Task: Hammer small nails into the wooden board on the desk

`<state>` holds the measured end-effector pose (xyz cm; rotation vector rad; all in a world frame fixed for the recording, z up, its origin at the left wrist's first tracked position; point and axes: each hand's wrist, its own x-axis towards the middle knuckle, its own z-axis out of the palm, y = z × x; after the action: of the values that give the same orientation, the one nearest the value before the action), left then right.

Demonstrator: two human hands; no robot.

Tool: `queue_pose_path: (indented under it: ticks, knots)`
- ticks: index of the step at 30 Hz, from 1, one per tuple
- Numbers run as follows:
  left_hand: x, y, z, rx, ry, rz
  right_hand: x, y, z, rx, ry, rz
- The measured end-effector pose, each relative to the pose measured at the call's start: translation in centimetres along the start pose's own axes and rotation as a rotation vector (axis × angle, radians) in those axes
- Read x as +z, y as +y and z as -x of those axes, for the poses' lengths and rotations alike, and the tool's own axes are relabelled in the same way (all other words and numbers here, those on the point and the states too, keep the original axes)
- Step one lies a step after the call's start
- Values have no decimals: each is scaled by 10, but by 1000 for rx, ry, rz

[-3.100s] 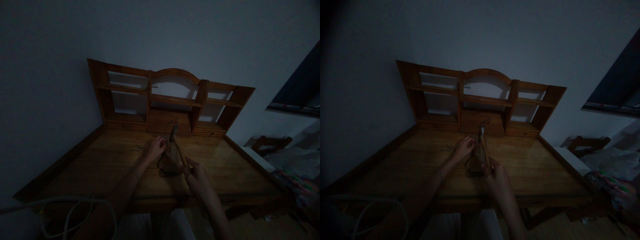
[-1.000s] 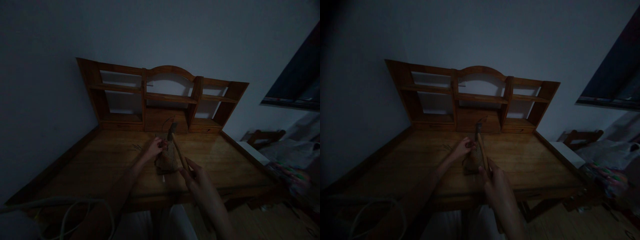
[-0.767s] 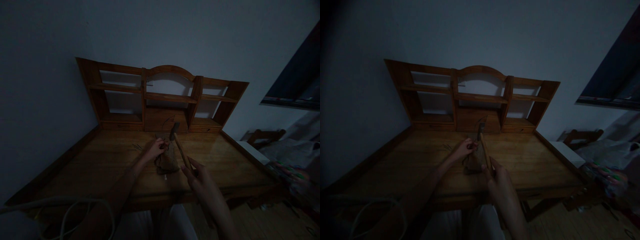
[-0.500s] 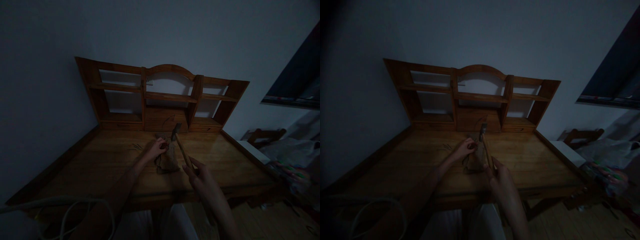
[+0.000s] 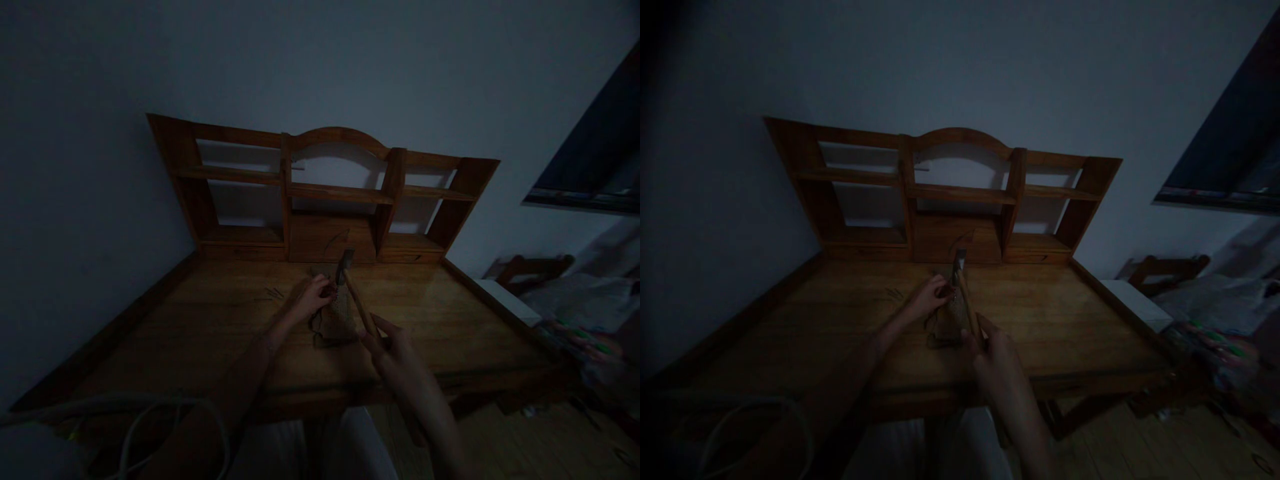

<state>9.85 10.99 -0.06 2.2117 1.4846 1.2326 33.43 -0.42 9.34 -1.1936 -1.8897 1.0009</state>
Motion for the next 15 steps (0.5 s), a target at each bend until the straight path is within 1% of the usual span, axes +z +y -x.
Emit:
queue_pose_path:
  ticks: [3, 6, 12, 15]
  knots:
    - [0, 1, 0, -14, -5, -12, 4, 7, -1, -21, -38, 19]
    - [0, 2, 0, -34, -15, -31, 6, 10, 0, -5, -16, 27]
    - [-2, 3, 2, -34, -2, -23, 0, -4, 7, 28, -7, 1]
    - [-1, 0, 2, -60, -7, -11, -2, -5, 13, 48, 3, 8]
